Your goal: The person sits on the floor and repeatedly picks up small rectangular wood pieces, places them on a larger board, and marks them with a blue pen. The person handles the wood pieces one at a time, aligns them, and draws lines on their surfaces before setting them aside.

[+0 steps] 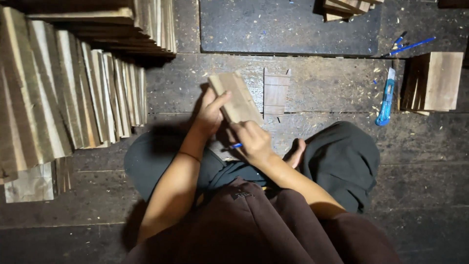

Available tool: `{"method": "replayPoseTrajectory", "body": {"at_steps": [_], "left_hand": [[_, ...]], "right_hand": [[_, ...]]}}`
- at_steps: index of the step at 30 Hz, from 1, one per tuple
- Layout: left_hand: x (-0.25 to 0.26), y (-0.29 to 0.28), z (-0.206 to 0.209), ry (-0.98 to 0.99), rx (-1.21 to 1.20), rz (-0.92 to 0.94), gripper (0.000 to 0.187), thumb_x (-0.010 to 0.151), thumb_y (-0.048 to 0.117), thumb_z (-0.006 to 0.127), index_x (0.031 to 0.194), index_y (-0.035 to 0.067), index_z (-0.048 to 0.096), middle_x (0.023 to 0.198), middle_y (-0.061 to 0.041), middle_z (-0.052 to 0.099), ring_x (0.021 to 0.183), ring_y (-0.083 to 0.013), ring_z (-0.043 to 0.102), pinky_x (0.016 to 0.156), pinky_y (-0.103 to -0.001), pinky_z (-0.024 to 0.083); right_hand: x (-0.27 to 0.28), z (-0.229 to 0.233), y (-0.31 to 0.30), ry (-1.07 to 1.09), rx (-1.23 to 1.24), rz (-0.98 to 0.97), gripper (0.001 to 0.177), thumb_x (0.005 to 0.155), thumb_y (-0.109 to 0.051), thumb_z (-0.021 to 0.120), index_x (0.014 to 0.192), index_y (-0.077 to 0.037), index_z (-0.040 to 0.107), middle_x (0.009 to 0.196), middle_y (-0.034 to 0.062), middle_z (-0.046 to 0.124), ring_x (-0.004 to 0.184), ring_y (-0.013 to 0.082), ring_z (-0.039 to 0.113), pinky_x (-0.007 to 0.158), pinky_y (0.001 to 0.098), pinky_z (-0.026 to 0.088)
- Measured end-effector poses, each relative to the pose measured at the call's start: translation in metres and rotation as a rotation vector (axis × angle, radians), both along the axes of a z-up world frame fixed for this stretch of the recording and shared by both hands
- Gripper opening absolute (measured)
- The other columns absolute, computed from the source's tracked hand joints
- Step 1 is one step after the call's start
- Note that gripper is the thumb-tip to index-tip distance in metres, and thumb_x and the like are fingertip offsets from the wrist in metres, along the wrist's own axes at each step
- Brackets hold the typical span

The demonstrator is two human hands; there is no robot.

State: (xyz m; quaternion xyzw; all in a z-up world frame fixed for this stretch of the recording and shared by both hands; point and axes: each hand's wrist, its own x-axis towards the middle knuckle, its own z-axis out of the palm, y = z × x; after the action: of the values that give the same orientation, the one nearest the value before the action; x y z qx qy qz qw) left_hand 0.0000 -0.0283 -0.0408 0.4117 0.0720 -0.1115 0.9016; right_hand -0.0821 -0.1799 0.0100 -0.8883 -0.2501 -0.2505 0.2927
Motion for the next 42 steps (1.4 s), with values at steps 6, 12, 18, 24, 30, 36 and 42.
{"method": "replayPoseTrajectory", "body": {"at_steps": [6, 12, 18, 24, 30, 36, 42], "left_hand": [[0.018, 0.01, -0.052, -0.012, 0.391, 0.128, 0.056, 0.094, 0.001, 0.068, 0.144, 0.0, 0.042, 0.134, -0.022, 0.059, 0.121, -0.0319, 0.057, 0.107, -0.054, 0.046], [0.027, 0.021, -0.003, -0.001, 1.112, -0.113, 0.089, 0.093, 0.024, 0.074, 0.162, 0.004, 0.021, 0.155, -0.033, 0.037, 0.145, -0.0486, 0.038, 0.12, -0.06, 0.031], [0.018, 0.028, 0.043, -0.157, 1.495, -0.405, 0.128, 0.067, 0.051, 0.095, 0.166, 0.023, 0.02, 0.169, -0.017, 0.003, 0.152, -0.047, 0.02, 0.119, -0.062, 0.025], [0.001, 0.012, 0.056, -0.322, 1.73, -0.627, 0.129, 0.057, 0.038, 0.098, 0.162, 0.017, 0.026, 0.169, -0.018, -0.006, 0.152, -0.0396, 0.013, 0.118, -0.057, 0.022], [0.011, 0.015, 0.042, -0.334, 1.617, -0.469, 0.116, 0.066, 0.027, 0.094, 0.162, 0.015, 0.03, 0.171, -0.014, 0.006, 0.152, -0.0354, 0.023, 0.121, -0.053, 0.025], [0.012, 0.016, 0.033, -0.321, 1.642, -0.409, 0.117, 0.066, 0.033, 0.094, 0.161, 0.011, 0.03, 0.171, -0.011, 0.015, 0.151, -0.0295, 0.026, 0.117, -0.05, 0.027], [0.01, 0.017, 0.039, -0.302, 1.624, -0.429, 0.122, 0.063, 0.032, 0.096, 0.162, 0.013, 0.027, 0.17, -0.011, 0.013, 0.151, -0.0313, 0.024, 0.116, -0.053, 0.028]], "right_hand": [[0.02, 0.024, -0.002, 0.324, 0.106, -0.03, 0.015, 0.09, -0.03, 0.075, 0.096, -0.017, 0.07, 0.094, 0.0049, 0.069, 0.084, 0.0297, 0.067, 0.074, 0.04, 0.055], [0.045, 0.028, -0.059, 0.652, -0.235, -0.543, 0.049, 0.088, -0.029, 0.081, 0.129, -0.011, 0.061, 0.122, 0.0154, 0.053, 0.106, 0.043, 0.063, 0.083, 0.0565, 0.058], [0.052, 0.003, -0.073, 0.815, -0.161, -0.573, 0.083, 0.078, -0.047, 0.088, 0.142, -0.013, 0.049, 0.127, 0.0156, 0.045, 0.114, 0.0474, 0.058, 0.091, 0.0622, 0.054], [0.056, 0.001, -0.074, 0.83, -0.068, -0.617, 0.084, 0.076, -0.041, 0.087, 0.145, -0.016, 0.045, 0.125, 0.0153, 0.046, 0.112, 0.0511, 0.06, 0.09, 0.0666, 0.053], [0.054, -0.016, -0.075, 0.713, 0.149, -0.652, 0.087, 0.069, -0.037, 0.087, 0.142, -0.018, 0.044, 0.12, 0.0149, 0.054, 0.113, 0.0482, 0.062, 0.092, 0.0622, 0.051], [0.047, 0.001, -0.044, 0.524, 0.182, -0.623, 0.088, 0.06, -0.034, 0.089, 0.137, -0.017, 0.049, 0.113, 0.0132, 0.061, 0.109, 0.043, 0.066, 0.092, 0.0557, 0.052], [0.038, -0.012, -0.021, 0.515, 0.179, -0.535, 0.089, 0.057, -0.031, 0.087, 0.136, -0.016, 0.05, 0.115, 0.0116, 0.062, 0.109, 0.0399, 0.067, 0.093, 0.0528, 0.053]]}}
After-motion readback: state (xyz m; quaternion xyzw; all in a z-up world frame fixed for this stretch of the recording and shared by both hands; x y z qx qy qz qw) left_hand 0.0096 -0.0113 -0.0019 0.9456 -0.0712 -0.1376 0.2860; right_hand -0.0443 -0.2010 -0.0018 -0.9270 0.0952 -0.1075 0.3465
